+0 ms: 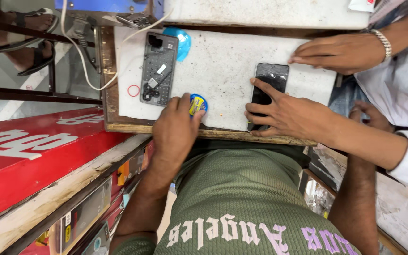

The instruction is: The person works at a phone repair bench. They place a phone into a blue screen-separation machine, handle the disassembled phone body and screen, and apply adhesive tape from a round blue container onto the phone while another person holds the phone steady.

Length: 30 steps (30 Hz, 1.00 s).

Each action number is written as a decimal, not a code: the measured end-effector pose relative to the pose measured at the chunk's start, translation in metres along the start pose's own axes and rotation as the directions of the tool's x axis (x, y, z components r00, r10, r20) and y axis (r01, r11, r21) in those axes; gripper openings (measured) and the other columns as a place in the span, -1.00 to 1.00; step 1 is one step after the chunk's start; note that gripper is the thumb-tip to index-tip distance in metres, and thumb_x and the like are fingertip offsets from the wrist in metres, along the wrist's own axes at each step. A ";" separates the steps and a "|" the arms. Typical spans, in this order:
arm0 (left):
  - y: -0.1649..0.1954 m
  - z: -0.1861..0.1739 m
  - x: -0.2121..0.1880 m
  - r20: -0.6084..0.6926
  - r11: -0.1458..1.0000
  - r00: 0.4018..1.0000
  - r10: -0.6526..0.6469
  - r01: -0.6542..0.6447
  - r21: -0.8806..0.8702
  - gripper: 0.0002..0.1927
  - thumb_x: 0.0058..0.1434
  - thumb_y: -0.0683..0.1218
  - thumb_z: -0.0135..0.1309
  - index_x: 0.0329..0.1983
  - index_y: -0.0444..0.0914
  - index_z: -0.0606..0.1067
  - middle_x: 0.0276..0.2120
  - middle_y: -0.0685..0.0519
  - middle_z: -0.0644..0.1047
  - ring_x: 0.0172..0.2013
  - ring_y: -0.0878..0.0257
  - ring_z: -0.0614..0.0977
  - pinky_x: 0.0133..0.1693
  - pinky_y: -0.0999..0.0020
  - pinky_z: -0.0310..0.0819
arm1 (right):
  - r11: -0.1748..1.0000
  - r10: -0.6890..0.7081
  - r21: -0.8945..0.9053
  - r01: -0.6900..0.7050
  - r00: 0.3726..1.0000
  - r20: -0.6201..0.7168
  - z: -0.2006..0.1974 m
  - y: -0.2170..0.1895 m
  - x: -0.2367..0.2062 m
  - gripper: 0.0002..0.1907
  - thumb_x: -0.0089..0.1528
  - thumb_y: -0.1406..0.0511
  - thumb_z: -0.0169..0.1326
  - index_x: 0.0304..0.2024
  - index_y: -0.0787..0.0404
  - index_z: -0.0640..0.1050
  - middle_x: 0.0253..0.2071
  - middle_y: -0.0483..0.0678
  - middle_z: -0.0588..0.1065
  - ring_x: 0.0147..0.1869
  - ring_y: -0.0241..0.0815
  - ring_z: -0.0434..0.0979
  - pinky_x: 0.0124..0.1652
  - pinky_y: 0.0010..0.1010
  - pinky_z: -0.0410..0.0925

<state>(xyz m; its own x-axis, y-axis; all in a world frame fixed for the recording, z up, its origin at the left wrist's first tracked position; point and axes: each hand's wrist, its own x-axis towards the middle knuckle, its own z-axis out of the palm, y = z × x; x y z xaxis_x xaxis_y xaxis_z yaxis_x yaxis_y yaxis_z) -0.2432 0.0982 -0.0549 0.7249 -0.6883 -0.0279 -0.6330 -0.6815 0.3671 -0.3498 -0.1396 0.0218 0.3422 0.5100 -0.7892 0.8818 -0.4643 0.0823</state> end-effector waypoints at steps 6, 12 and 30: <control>0.015 -0.010 0.018 0.210 0.996 0.977 0.049 -0.031 -0.089 -0.59 0.23 0.00 0.23 0.01 -0.29 0.40 -0.27 -0.13 0.54 -0.22 -0.05 0.64 -0.23 0.09 0.54 | 0.999 0.022 -0.040 -0.023 1.000 -0.018 0.026 -0.011 0.008 -0.05 0.15 0.39 0.18 0.43 -0.30 0.00 0.48 -0.08 0.00 0.61 0.00 -0.23 0.40 0.49 -0.35; 0.049 -0.031 0.063 0.057 0.850 0.879 0.473 -0.439 -0.291 -0.82 0.31 -0.14 0.12 -0.03 -0.14 0.52 -0.30 -0.06 0.55 -0.23 -0.09 0.62 -0.23 0.01 0.50 | 0.976 0.217 0.071 -0.206 0.930 -0.297 0.066 -0.019 0.016 -0.32 0.23 0.31 0.05 0.38 0.09 0.15 0.52 0.01 0.04 0.60 -0.13 -0.16 0.47 0.11 -0.29; 0.056 -0.024 0.126 -0.074 0.592 0.836 0.543 -0.444 -0.673 -0.75 0.39 -0.21 0.17 0.12 -0.20 0.53 -0.06 0.01 0.62 -0.06 0.21 0.71 -0.02 0.35 0.62 | 0.093 0.250 -0.964 -0.249 0.943 -0.219 0.080 -0.064 0.028 -0.31 0.27 0.16 0.06 0.33 0.41 0.22 0.41 0.21 0.20 0.48 -0.06 0.09 0.35 -0.22 0.03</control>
<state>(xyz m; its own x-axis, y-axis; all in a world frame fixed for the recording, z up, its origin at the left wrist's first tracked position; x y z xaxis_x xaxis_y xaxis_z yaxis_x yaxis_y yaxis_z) -0.1807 -0.0209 -0.0154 0.2826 -0.9274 0.2450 -0.5136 0.0694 0.8552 -0.4227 -0.1539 -0.0541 0.6140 0.5240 -0.5902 0.3094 0.5282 0.7908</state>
